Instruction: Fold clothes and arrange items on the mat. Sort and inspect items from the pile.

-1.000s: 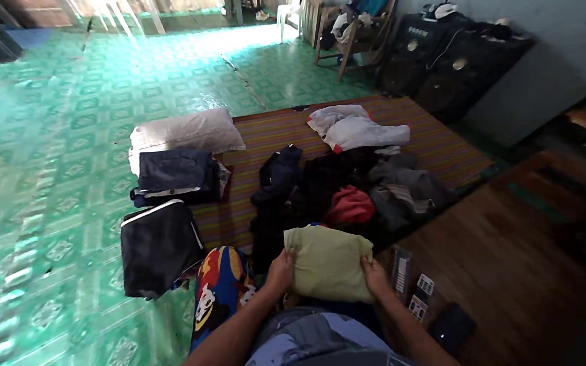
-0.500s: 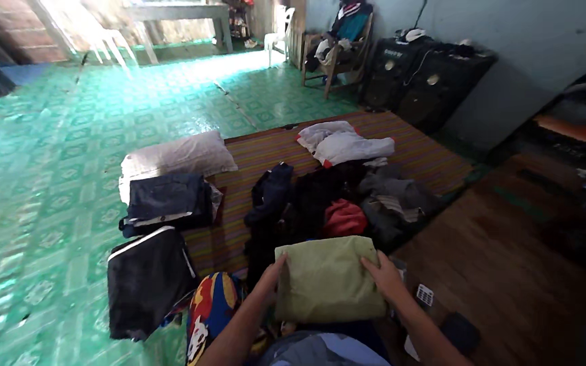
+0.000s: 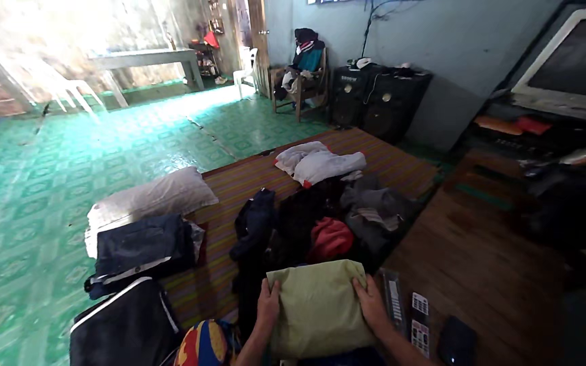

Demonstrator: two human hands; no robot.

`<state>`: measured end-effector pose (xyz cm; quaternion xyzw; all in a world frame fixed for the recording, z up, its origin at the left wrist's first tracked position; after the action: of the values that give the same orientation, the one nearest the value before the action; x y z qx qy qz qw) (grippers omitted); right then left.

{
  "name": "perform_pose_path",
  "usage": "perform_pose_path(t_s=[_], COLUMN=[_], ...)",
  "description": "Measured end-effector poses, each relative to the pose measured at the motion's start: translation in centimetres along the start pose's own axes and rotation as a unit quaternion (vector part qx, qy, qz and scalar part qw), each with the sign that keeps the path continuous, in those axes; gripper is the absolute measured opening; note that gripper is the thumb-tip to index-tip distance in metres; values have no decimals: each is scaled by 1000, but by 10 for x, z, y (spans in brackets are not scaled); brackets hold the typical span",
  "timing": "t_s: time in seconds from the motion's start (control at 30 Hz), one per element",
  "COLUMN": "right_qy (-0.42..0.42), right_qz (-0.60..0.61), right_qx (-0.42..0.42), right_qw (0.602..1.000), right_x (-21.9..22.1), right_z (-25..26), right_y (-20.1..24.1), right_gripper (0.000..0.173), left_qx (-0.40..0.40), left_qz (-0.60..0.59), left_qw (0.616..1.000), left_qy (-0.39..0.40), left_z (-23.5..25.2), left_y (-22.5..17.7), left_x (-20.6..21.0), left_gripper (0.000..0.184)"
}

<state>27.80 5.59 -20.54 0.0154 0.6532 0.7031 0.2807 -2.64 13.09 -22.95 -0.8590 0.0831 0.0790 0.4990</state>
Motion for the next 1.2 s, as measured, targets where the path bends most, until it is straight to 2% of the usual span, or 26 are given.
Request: perform_pose_path(t_s=[0.13, 0.23, 0.3, 0.43, 0.53, 0.57, 0.63, 0.7, 0.77, 0.8, 0.87, 0.93, 1.0, 1.03, 1.1, 1.2], right_qy=[0, 13, 10, 23, -1, -9, 7, 63, 94, 94, 95, 99, 92, 100, 156, 242], right_qz=[15, 23, 22, -40, -60, -61, -83, -114, -121, -136, -200, -289, -297, -279, -223, -228], right_qx=[-56, -43, -26, -58, -97, -80, 9, 109, 146, 131, 43, -91, -268, -328, -360, -289], right_qw=[998, 999, 999, 997, 993, 995, 996, 986, 977, 978, 974, 948, 912, 897, 892, 898], right_x=[-2, 3, 6, 3, 1, 2, 7, 12, 11, 6, -3, -6, 9, 22, 54, 90], right_z=[3, 9, 11, 6, 3, 3, 2, 0, -1, 0, 5, 12, 12, 8, -4, -18], right_y=[17, 12, 8, 15, 18, 15, -5, -25, -30, -29, -8, 27, 63, 74, 81, 51], right_gripper=[47, 48, 46, 43, 43, 40, 39, 45, 52, 55, 66, 75, 63, 55, 51, 56], left_qx=[-2, -40, -43, -29, -6, -1, -8, -43, -83, -96, -75, 27, 143, 176, 213, 245], left_qz=[-7, -85, -111, -136, -119, -106, -65, 4, 75, 111, 187, 268, 314, 334, 378, 400], left_qw=[1000, 993, 989, 986, 991, 993, 997, 999, 994, 989, 978, 960, 938, 926, 899, 880], left_qy=[15, 73, 88, 90, 68, 54, 28, 25, 18, 0, -54, -80, -43, -7, 55, 77], left_z=[5, 14, 16, 18, 17, 20, 26, 33, 32, 26, 5, -21, -47, -59, -73, -73], left_y=[1, 12, 15, 19, 15, 15, 21, 27, 24, 19, -4, -38, -63, -65, -49, -30], left_x=[0, 3, 4, 3, 4, 5, 6, 5, 0, -4, -10, -1, 28, 47, 83, 96], left_gripper=[44, 49, 46, 48, 46, 44, 42, 44, 46, 46, 49, 57, 53, 51, 51, 54])
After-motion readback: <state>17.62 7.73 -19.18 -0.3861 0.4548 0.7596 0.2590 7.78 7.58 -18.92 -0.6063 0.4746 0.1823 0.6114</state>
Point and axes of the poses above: each hand's wrist, its own z-axis towards the middle knuckle, its own x-axis out of the palm, y = z × x, the point moved 7 cm from there along z, towards the middle knuckle, and after that the axes turned 14 degrees about -x, right-handed, at the moved point
